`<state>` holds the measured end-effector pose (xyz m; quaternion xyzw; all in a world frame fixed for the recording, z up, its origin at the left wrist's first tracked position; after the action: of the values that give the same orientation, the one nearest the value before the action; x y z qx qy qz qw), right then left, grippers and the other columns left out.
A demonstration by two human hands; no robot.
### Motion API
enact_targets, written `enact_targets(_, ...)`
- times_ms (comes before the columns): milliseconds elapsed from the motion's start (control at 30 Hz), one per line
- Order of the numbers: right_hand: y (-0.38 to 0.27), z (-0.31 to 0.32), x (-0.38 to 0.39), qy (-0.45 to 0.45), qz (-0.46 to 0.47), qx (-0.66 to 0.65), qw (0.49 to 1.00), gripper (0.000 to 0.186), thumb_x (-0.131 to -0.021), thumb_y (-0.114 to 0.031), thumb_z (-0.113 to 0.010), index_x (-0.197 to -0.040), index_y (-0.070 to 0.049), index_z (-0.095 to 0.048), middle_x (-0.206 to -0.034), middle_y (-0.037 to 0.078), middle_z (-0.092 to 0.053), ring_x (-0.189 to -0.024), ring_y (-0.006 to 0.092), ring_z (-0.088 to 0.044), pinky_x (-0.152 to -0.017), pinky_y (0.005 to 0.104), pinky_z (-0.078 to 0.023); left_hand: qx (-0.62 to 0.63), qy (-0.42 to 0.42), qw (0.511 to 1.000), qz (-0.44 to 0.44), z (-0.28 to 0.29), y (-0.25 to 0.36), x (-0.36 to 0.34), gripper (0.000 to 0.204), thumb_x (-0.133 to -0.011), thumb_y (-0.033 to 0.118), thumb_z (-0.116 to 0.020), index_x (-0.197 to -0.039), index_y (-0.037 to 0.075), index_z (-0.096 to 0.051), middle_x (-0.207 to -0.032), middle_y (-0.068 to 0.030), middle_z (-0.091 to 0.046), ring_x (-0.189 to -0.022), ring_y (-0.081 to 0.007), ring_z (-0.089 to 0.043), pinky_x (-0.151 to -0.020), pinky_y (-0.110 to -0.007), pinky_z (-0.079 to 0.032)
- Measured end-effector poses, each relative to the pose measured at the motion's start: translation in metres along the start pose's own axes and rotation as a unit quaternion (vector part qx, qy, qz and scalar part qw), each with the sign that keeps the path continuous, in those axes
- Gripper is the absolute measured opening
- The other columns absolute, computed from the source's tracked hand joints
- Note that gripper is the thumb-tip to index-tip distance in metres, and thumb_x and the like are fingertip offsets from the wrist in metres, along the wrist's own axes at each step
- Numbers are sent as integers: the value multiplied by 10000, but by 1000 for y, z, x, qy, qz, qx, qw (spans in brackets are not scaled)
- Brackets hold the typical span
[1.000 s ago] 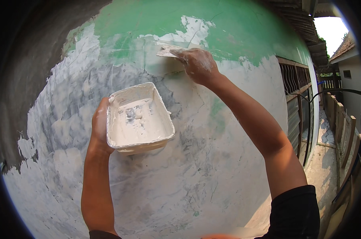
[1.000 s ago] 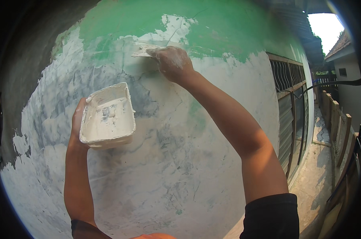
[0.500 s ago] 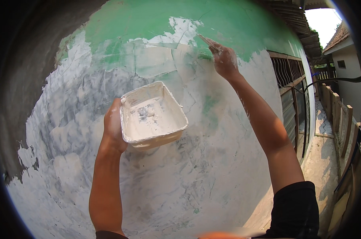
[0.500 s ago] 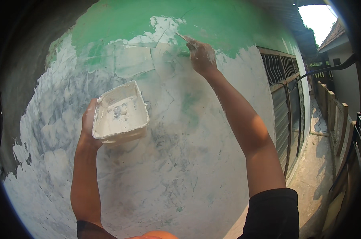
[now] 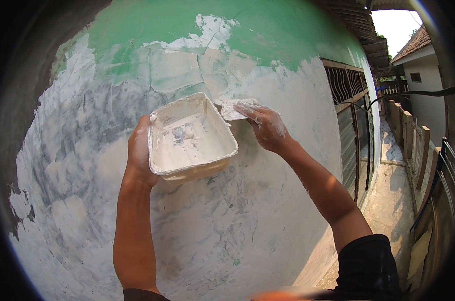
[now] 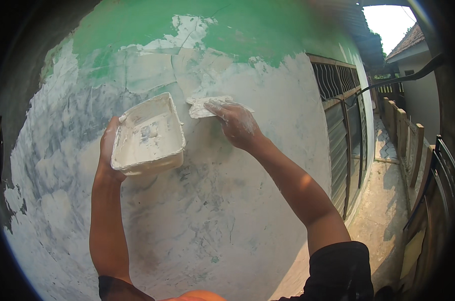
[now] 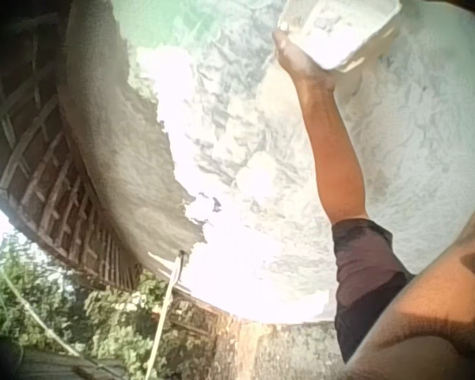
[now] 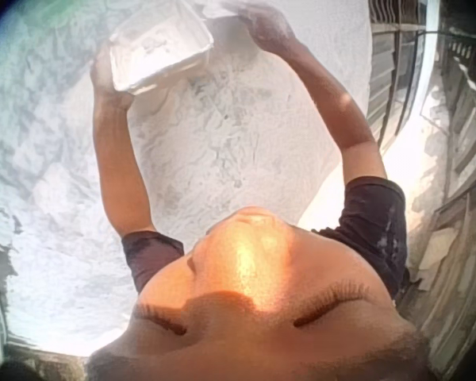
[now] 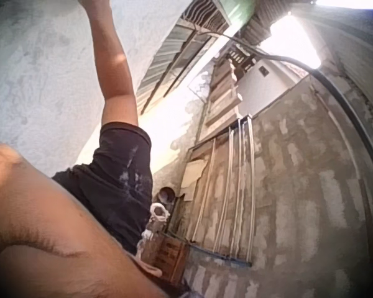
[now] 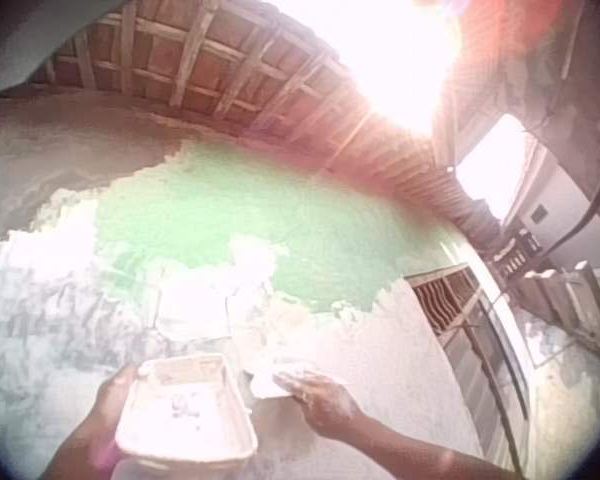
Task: Applying plaster or wall filler to a concrete wall using a hand-held scraper tool.
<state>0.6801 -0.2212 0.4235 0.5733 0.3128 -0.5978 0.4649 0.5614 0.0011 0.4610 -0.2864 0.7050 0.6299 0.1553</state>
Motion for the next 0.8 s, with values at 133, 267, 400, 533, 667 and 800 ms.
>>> enact_targets(133, 69, 67, -53, 164, -111, 13, 980, 249, -981, -62, -573, -1199, -59, -691, -945, 196, -735, -876, 413, -700, -776, 443, -556, -3, -9, 1000, 2, -5, -3, 2, 388, -1006, 269, -403, -1171, -25, -594, -1089, -126, -661, -937, -215, -685, -854, -374, -585)
enact_targets(267, 167, 77, -96, 180, -209, 104, 956, 247, -955, -155, -614, -1171, -90, -716, -971, 204, -732, -900, 411, -702, -815, 461, -555, -12, 14, 1000, 6, -6, -10, 1, 393, -1004, 266, -402, -1178, -32, -590, -1095, -133, -660, -941, -215, -686, -866, -378, -581)
enact_targets(400, 172, 67, -114, 135, -361, 169, 907, 290, -892, -134, -620, -1159, -119, -733, -982, 209, -733, -906, 423, -704, -852, 488, -552, -21, 25, 999, 1, 5, -7, 5, 396, -1003, 266, -410, -1180, -38, -591, -1079, -140, -662, -932, -218, -690, -846, -373, -590)
enact_targets(533, 94, 43, -134, 119, -231, 170, 951, 310, -830, -81, -628, -1118, -91, -741, -950, 209, -731, -886, 418, -708, -840, 485, -557, -11, 19, 1000, 0, 6, 0, 10, 389, -1001, 265, -424, -1173, -36, -599, -1054, -135, -666, -905, -212, -694, -813, -365, -599)
enact_targets(667, 6, 4, -114, 84, -42, 160, 983, 244, -816, -9, -568, -1000, -60, -720, -748, 195, -686, -749, 376, -693, -669, 492, -548, -5, 14, 1000, -5, 0, -1, -3, 378, -998, 263, -441, -1169, -29, -608, -1040, -125, -669, -884, -204, -696, -804, -362, -599)
enact_targets(800, -36, -14, -96, -36, 24, 96, 994, 272, -842, -23, -568, -1055, -70, -729, -782, 205, -695, -793, 386, -693, -695, 492, -546, 56, -42, 997, -10, -17, 8, -6, 328, -1003, 270, -469, -1082, 3, -642, -977, -93, -680, -838, -179, -687, -757, -347, -594)
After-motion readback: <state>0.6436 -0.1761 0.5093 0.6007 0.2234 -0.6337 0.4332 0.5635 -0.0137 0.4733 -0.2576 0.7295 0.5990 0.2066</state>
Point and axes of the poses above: each hand's wrist, its own x-axis away from the middle knuckle, its own z-axis out of the back of the hand, y = z × x, the point moved 10 cm from there along -x, towards the middle knuckle
